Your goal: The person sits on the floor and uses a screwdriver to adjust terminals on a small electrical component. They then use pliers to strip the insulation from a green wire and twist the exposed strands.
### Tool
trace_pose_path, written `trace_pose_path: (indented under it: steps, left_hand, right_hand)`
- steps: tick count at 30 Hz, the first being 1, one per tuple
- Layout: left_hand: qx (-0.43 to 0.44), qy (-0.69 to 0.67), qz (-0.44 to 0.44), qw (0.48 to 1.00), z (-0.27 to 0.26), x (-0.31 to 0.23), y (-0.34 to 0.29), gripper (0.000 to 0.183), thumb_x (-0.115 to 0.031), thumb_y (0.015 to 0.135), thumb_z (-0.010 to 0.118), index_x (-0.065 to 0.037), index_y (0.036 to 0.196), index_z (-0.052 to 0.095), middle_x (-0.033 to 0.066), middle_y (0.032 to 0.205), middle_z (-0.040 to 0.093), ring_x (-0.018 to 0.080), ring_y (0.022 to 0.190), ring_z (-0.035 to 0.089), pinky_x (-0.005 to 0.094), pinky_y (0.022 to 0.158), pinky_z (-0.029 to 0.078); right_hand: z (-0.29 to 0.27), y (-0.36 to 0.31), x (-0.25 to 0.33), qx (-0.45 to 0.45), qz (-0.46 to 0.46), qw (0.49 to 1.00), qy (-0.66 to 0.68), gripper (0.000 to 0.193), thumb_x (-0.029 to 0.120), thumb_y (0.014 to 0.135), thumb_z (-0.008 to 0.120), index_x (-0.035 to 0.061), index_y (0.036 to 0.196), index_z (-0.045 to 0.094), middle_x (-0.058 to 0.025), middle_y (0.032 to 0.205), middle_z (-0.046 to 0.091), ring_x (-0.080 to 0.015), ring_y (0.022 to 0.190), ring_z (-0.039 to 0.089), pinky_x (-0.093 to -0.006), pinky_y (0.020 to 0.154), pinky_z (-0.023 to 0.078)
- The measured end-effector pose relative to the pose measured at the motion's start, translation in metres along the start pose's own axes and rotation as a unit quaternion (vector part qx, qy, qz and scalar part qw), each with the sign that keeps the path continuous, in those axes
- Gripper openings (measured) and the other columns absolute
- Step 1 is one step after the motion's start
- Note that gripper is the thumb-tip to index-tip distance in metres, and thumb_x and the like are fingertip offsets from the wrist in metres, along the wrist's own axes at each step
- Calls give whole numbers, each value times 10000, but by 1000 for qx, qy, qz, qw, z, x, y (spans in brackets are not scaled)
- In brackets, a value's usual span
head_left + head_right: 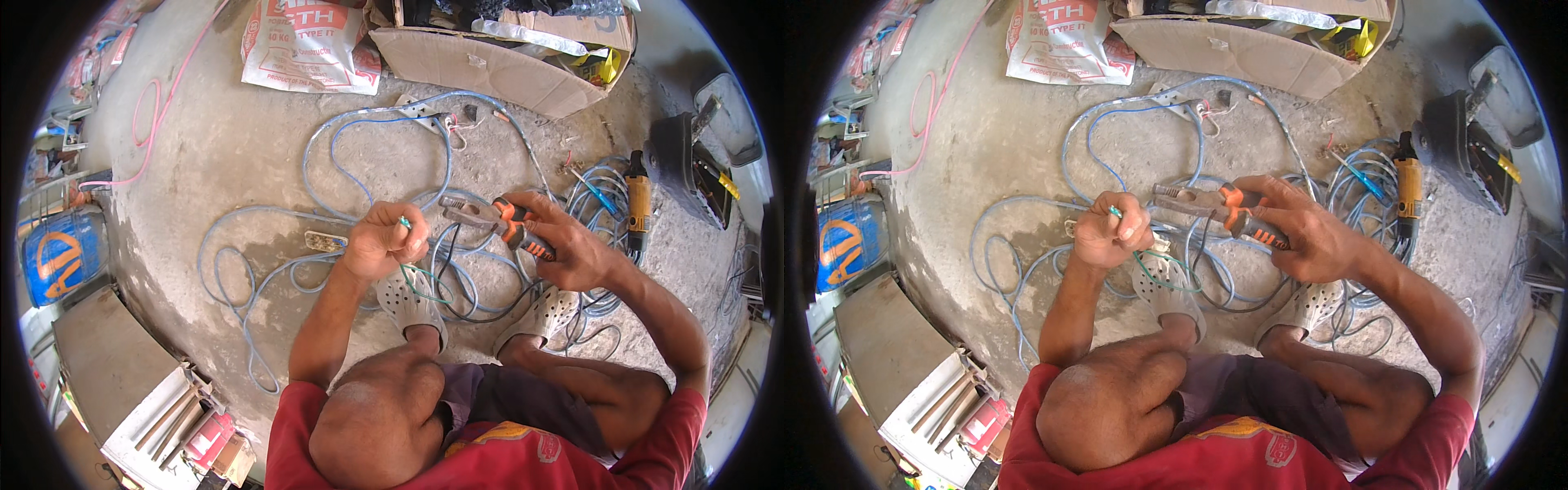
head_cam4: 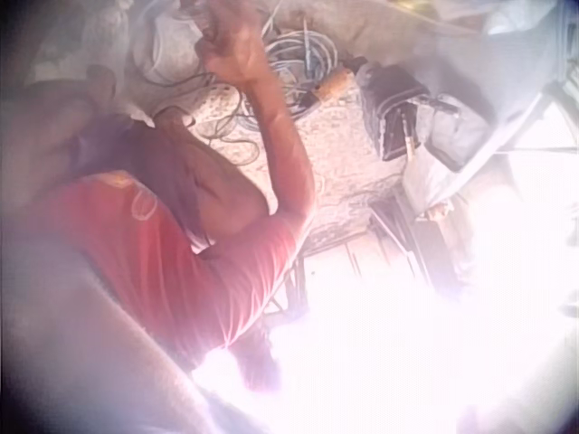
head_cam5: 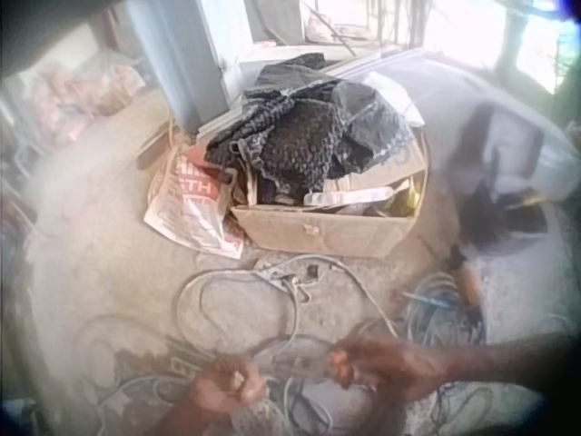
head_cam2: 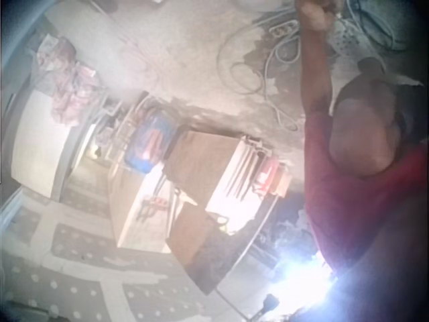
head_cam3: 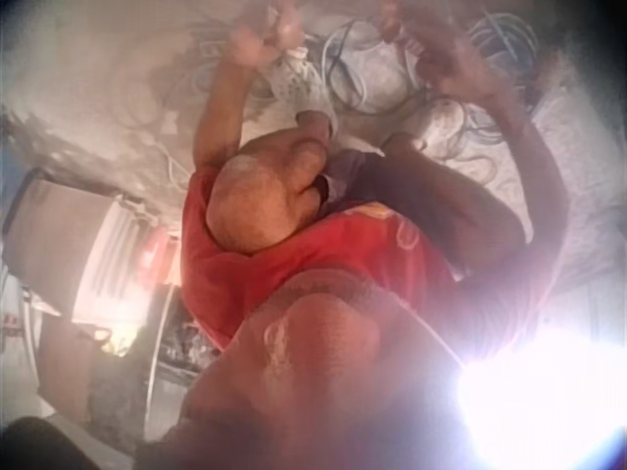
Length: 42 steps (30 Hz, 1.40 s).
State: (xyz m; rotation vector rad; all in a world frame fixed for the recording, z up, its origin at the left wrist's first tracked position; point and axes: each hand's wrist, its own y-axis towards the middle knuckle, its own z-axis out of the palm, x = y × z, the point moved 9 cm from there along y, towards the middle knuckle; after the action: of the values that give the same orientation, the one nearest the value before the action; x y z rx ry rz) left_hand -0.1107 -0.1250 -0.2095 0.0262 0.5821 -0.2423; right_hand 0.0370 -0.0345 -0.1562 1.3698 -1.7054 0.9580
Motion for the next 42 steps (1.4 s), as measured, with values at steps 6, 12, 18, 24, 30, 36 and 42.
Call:
trace_pose_path:
  steps: [6, 12, 18, 24, 30, 36, 42]
  left_hand:
    - [-46, 32, -54, 997, -8, 14, -2, 382, -368, 921, 654, 2, 829, 628, -62, 581, 410, 39, 482, 270, 233, 453, 183]
    - [-80, 45, -77, 993, -7, 18, 1, 365, -309, 918, 662, 53, 871, 640, -57, 551, 382, 48, 465, 256, 250, 450, 194]
    - [-104, 97, -99, 985, -4, 17, -3, 366, -325, 918, 663, 34, 847, 635, -82, 550, 364, 31, 468, 237, 240, 450, 180]
    - [-133, 194, -137, 962, -10, 17, -6, 388, -370, 905, 669, 3, 802, 645, -87, 554, 388, 22, 478, 257, 224, 459, 182]
    - [-85, 292, -272, 913, -4, 29, -10, 262, -253, 951, 588, -52, 808, 680, -84, 582, 411, 20, 527, 322, 220, 495, 241]
    - [51, 622, -227, 748, -6, 22, 0, 244, -261, 903, 629, -64, 782, 707, 15, 607, 608, 113, 579, 529, 347, 578, 419]
    - [-253, 492, -165, 816, -27, -53, -85, 221, -208, 943, 591, -27, 996, 705, 11, 783, 630, 116, 634, 528, 319, 617, 434]
  right_hand:
    - [4, 0, 7, -9, -5, 999, -34, 579, -92, 611, 555, 23, 1175, 621, -197, 1414, 422, -379, 1294, 447, -455, 1072, 374]
    - [10, -1, -1, 8, 23, 999, -33, 530, -80, 637, 588, -9, 1162, 615, -220, 1370, 462, -394, 1261, 477, -442, 1051, 401]
    - [9, -3, 1, 10, -13, 998, -66, 501, -74, 630, 609, -41, 1130, 607, -244, 1298, 508, -423, 1165, 537, -434, 976, 461]
    - [13, -6, -7, 24, 31, 995, -89, 455, -70, 602, 614, -22, 1054, 612, -195, 1108, 539, -420, 1005, 570, -468, 876, 487]
    - [-2, -17, -5, -4, -61, 957, -283, 333, 66, 607, 732, 57, 926, 636, -108, 1053, 543, -300, 924, 597, -425, 748, 487]
    - [-20, -35, -53, 24, -31, 881, -471, 310, 128, 692, 697, 107, 1000, 673, -78, 1129, 563, -259, 1027, 569, -417, 806, 470]
    - [-102, -154, -185, -25, 283, 845, -453, 346, 86, 710, 702, 63, 1053, 671, -149, 1166, 528, -358, 1075, 567, -460, 833, 480]
